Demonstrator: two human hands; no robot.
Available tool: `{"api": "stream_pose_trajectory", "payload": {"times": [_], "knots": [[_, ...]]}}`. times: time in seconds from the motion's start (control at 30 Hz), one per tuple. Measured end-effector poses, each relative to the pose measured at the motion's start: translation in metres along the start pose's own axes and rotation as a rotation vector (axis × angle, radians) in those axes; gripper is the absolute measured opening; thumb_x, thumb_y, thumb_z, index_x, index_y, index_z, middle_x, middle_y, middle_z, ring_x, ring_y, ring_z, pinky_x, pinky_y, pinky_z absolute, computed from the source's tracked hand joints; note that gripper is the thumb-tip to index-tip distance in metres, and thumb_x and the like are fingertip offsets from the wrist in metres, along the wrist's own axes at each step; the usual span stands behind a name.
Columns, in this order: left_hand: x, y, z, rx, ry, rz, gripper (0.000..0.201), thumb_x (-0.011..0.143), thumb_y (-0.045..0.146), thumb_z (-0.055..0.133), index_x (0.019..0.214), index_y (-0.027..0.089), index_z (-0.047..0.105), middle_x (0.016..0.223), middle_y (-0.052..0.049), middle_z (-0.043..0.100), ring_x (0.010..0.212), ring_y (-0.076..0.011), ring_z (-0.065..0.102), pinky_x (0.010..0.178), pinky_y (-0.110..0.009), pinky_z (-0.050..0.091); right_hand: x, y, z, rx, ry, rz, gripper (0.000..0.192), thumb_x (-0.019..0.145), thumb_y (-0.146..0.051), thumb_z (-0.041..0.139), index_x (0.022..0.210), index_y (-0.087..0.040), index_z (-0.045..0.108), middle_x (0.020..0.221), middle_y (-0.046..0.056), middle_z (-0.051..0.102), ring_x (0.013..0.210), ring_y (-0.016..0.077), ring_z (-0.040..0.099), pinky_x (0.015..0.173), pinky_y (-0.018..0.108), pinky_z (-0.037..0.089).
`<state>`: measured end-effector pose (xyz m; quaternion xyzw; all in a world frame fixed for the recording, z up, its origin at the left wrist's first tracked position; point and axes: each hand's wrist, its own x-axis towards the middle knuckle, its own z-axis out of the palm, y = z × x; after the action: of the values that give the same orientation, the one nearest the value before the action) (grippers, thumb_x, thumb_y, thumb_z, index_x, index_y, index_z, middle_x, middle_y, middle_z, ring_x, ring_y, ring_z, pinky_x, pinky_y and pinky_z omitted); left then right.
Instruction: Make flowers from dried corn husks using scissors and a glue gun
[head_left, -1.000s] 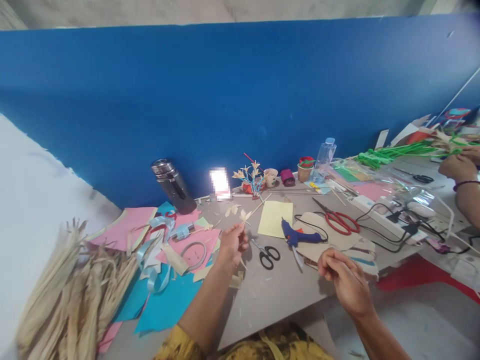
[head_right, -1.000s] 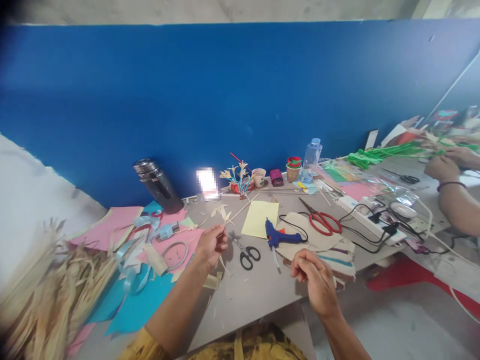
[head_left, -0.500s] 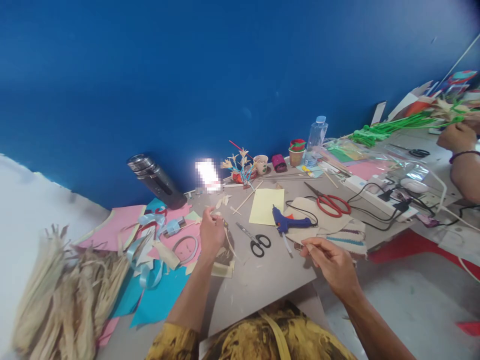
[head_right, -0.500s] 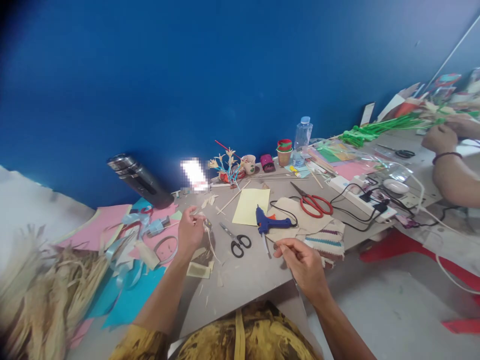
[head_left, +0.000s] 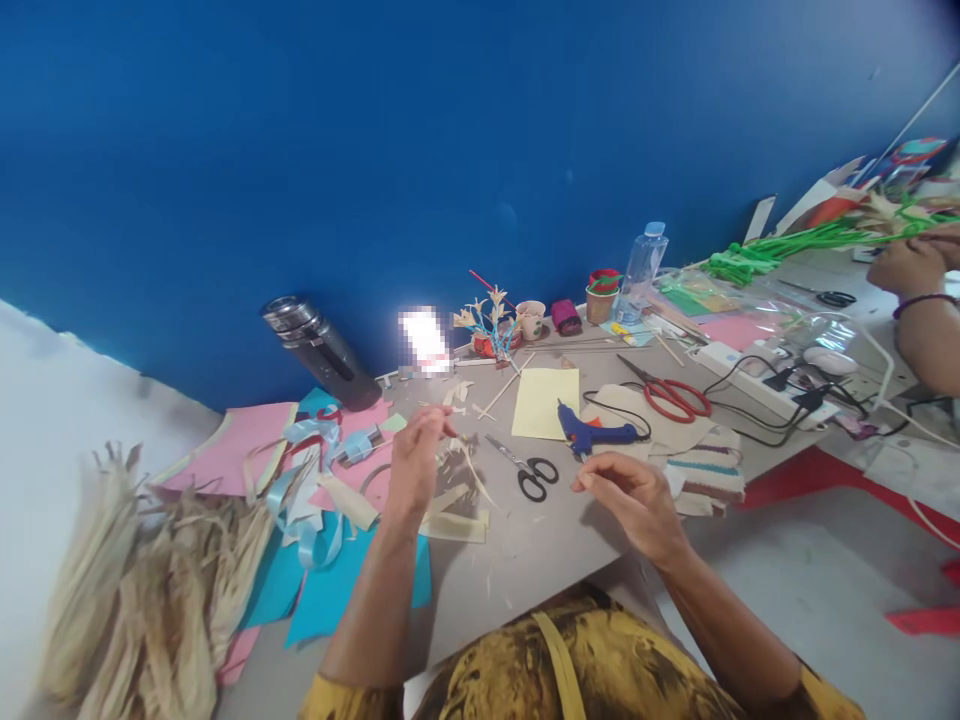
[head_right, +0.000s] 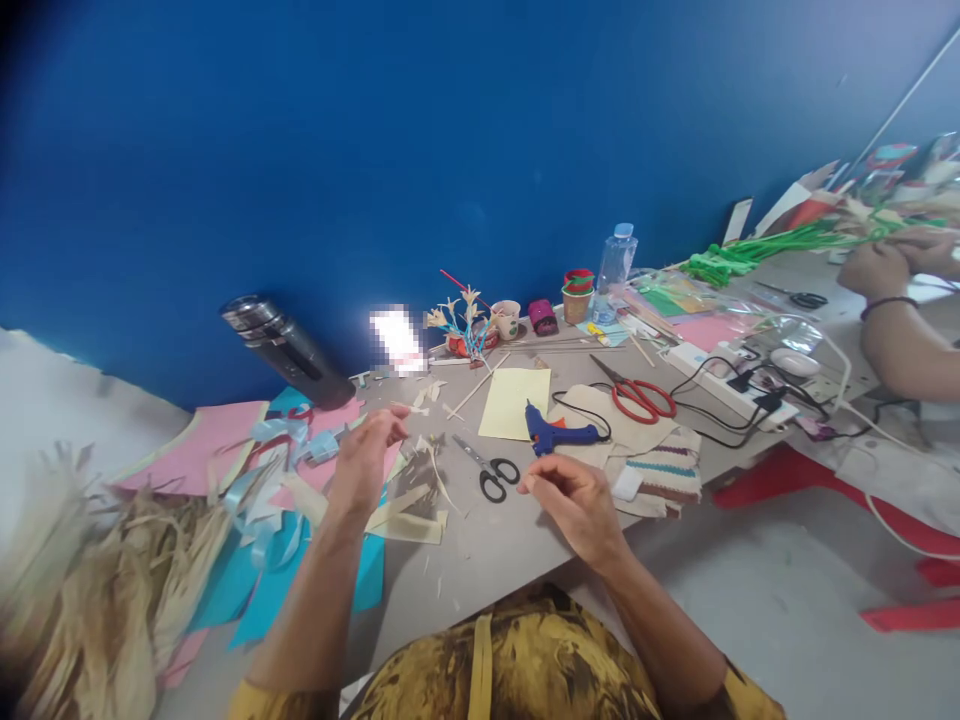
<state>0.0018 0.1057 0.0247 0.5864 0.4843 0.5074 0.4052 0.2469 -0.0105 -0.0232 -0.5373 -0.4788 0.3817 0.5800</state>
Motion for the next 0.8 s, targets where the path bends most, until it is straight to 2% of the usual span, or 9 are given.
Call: {"api": "stream_pose_trajectory", "payload": {"times": [0.07,0.1,0.2,0.27,0.33,0.43,0.53,0.63,0.8], "knots": [[0.003,-0.002,0.002,0.099,0.001,0.025,0.012,0.077,0.027,0.062,0.074,0.020,0.071,0.112,-0.007,0.069,0.097,-0.0211,0.062,0.079,-0.028,0.049,0.002,0.000,0.006,0.096,-0.005,0.021,0.019,0.086,-0.033,0.063,0.073,-0.020,0.068,0.066,0.003,0.069,0.054,0.0137,0.050,0.051,0.026,0.041],[0.004,-0.004,0.004,0.090,0.016,0.036,0.012,0.075,0.023,0.060,0.078,0.021,0.072,0.110,-0.007,0.070,0.094,-0.0204,0.063,0.079,-0.029,0.049,0.002,-0.001,0.009,0.142,-0.004,0.031,0.021,0.087,-0.032,0.060,0.071,-0.020,0.065,0.064,0.003,0.067,0.053,0.0136,0.049,0.051,0.026,0.040],[0.003,-0.007,0.008,-0.072,0.104,0.050,0.015,0.073,0.018,0.053,0.073,0.020,0.068,0.081,-0.004,0.070,0.077,-0.0177,0.063,0.074,-0.030,0.049,0.003,-0.006,0.019,0.235,-0.019,0.068,0.027,0.088,-0.031,0.053,0.064,-0.020,0.056,0.054,0.000,0.058,0.050,0.0131,0.044,0.049,0.026,0.035],[-0.002,-0.004,0.012,-0.218,0.140,0.033,0.012,0.070,0.016,0.051,0.066,0.021,0.062,0.060,0.001,0.060,0.061,-0.0148,0.057,0.063,-0.027,0.046,0.003,-0.012,0.025,0.252,-0.045,0.079,0.028,0.088,-0.030,0.050,0.062,-0.021,0.052,0.050,-0.001,0.054,0.048,0.0126,0.041,0.048,0.026,0.032],[-0.013,0.002,0.016,-0.374,0.083,-0.025,0.011,0.070,0.015,0.051,0.067,0.021,0.059,0.048,0.006,0.045,0.047,-0.0109,0.044,0.052,-0.024,0.037,0.003,-0.017,0.032,0.258,-0.076,0.067,0.030,0.090,-0.031,0.050,0.062,-0.021,0.051,0.049,-0.002,0.052,0.047,0.0121,0.040,0.048,0.025,0.031],[-0.034,0.016,0.026,-0.484,-0.116,-0.157,0.008,0.081,0.021,0.056,0.080,0.021,0.063,0.044,0.010,0.031,0.038,-0.0074,0.029,0.045,-0.022,0.026,0.005,-0.024,0.042,0.284,-0.132,0.045,0.036,0.095,-0.038,0.050,0.064,-0.020,0.051,0.049,-0.003,0.052,0.047,0.0113,0.041,0.049,0.025,0.031],[-0.051,0.028,0.036,-0.402,-0.252,-0.152,0.017,0.088,0.034,0.062,0.090,0.018,0.068,0.049,0.007,0.045,0.045,-0.0084,0.043,0.051,-0.023,0.036,0.008,-0.028,0.052,0.326,-0.196,0.036,0.044,0.097,-0.047,0.051,0.063,-0.019,0.053,0.046,-0.004,0.049,0.045,0.0099,0.041,0.048,0.024,0.028],[-0.060,0.034,0.041,-0.395,-0.350,-0.134,0.024,0.081,0.035,0.074,0.095,0.017,0.072,0.066,0.001,0.062,0.061,-0.0115,0.056,0.063,-0.026,0.046,0.011,-0.028,0.059,0.369,-0.271,0.089,0.049,0.094,-0.055,0.055,0.063,-0.018,0.056,0.043,-0.005,0.046,0.040,0.0077,0.036,0.045,0.024,0.024],[-0.066,0.024,0.037,-0.524,-0.352,-0.211,0.017,0.073,0.031,0.082,0.078,0.017,0.074,0.062,0.001,0.059,0.057,-0.0104,0.054,0.060,-0.025,0.045,0.010,-0.028,0.062,0.324,-0.393,0.197,0.048,0.087,-0.058,0.064,0.065,-0.016,0.060,0.046,-0.004,0.050,0.039,0.0058,0.034,0.043,0.022,0.022]]}}
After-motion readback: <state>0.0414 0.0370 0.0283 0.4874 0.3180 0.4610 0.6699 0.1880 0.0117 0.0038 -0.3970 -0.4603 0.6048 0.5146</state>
